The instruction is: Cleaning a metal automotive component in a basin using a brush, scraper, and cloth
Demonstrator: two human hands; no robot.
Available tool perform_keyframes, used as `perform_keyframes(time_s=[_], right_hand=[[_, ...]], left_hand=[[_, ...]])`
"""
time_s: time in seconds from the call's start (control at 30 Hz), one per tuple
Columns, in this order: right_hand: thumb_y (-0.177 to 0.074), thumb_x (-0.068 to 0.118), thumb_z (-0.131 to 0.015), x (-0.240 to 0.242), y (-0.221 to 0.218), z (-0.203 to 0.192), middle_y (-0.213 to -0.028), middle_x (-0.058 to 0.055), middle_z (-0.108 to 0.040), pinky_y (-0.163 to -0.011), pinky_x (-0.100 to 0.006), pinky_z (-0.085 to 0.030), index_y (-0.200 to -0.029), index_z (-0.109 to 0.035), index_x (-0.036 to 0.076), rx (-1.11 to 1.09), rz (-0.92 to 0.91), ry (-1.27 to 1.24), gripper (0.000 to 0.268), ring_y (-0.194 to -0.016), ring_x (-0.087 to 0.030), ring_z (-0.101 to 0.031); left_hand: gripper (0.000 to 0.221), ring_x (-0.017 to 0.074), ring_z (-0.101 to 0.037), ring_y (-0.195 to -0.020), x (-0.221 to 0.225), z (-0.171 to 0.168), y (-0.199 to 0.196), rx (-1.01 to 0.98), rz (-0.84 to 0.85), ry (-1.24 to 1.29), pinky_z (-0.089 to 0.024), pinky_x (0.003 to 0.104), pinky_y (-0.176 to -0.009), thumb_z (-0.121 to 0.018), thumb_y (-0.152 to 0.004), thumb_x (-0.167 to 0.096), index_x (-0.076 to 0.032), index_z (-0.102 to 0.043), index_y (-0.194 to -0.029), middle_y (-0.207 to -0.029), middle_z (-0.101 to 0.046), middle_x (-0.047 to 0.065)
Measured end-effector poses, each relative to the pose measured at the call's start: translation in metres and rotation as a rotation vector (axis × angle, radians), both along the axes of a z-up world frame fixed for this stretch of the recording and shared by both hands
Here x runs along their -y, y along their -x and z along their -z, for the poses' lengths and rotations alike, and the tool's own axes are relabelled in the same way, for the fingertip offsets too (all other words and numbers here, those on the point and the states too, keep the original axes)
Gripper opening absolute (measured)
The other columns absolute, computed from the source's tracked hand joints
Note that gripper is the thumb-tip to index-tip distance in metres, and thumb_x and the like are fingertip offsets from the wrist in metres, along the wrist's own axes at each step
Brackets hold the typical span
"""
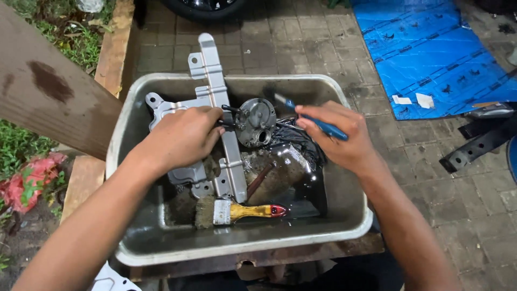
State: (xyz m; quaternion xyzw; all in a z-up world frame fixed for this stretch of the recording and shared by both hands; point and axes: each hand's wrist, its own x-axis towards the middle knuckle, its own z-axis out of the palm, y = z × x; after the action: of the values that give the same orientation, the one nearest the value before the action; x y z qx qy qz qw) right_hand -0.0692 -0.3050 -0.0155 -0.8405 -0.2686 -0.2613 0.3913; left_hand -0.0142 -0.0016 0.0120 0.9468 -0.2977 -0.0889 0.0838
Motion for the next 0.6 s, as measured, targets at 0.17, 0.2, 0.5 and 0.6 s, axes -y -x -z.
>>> perform_keyframes(time_s=[0.17, 0.2, 0.5, 0.6], right_hand=[[-0.099, 0.010, -0.071, 0.007, 0.001, 0.017, -0.085, -0.019, -0.076, -0.072, -0.048, -0.057, -0.109, -0.078, 0.004, -0.100, 0.000, 0.105, 0.013, -0.079, -0.043, -0.072], [-0.096, 0.009, -0.072, 0.009, 0.000, 0.022, -0.081, -0.023, -0.075, -0.070, -0.052, -0.057, -0.102, -0.078, 0.001, -0.155, 0.046, 0.190, 0.012, -0.077, -0.047, -0.071], [-0.099, 0.015, -0.067, 0.009, 0.000, 0.020, -0.092, -0.017, -0.078, -0.075, -0.051, -0.057, -0.101, -0.078, 0.008, -0.194, 0.014, 0.154, 0.013, -0.091, -0.044, -0.072], [-0.099, 0.014, -0.070, 0.010, 0.000, 0.014, -0.096, -0.015, -0.078, -0.083, -0.045, -0.058, -0.108, -0.078, 0.009, -0.047, -0.046, 0.034, 0.013, -0.093, -0.040, -0.074]], left_hand=[[0.036, 0.0485, -0.074, -0.095, 0.002, 0.014, -0.006, 0.063, 0.005, 0.021, -0.059, 0.062, -0.080, -0.055, -0.098, -0.022, -0.002, -0.067, -0.126, -0.111, -0.074, 0.019], [0.033, 0.0470, -0.074, -0.094, 0.000, 0.016, -0.006, 0.106, 0.027, 0.030, -0.059, 0.060, -0.080, -0.055, -0.097, -0.020, -0.002, -0.068, -0.122, -0.107, -0.074, 0.018], [0.030, 0.0486, -0.072, -0.099, 0.002, 0.003, -0.006, 0.125, 0.065, 0.100, -0.058, 0.062, -0.084, -0.062, -0.094, -0.015, 0.001, -0.071, -0.117, -0.110, -0.076, 0.022], [0.030, 0.0462, -0.072, -0.099, -0.003, 0.010, -0.006, 0.144, 0.087, 0.087, -0.058, 0.061, -0.084, -0.061, -0.095, -0.021, -0.003, -0.070, -0.117, -0.107, -0.075, 0.020]])
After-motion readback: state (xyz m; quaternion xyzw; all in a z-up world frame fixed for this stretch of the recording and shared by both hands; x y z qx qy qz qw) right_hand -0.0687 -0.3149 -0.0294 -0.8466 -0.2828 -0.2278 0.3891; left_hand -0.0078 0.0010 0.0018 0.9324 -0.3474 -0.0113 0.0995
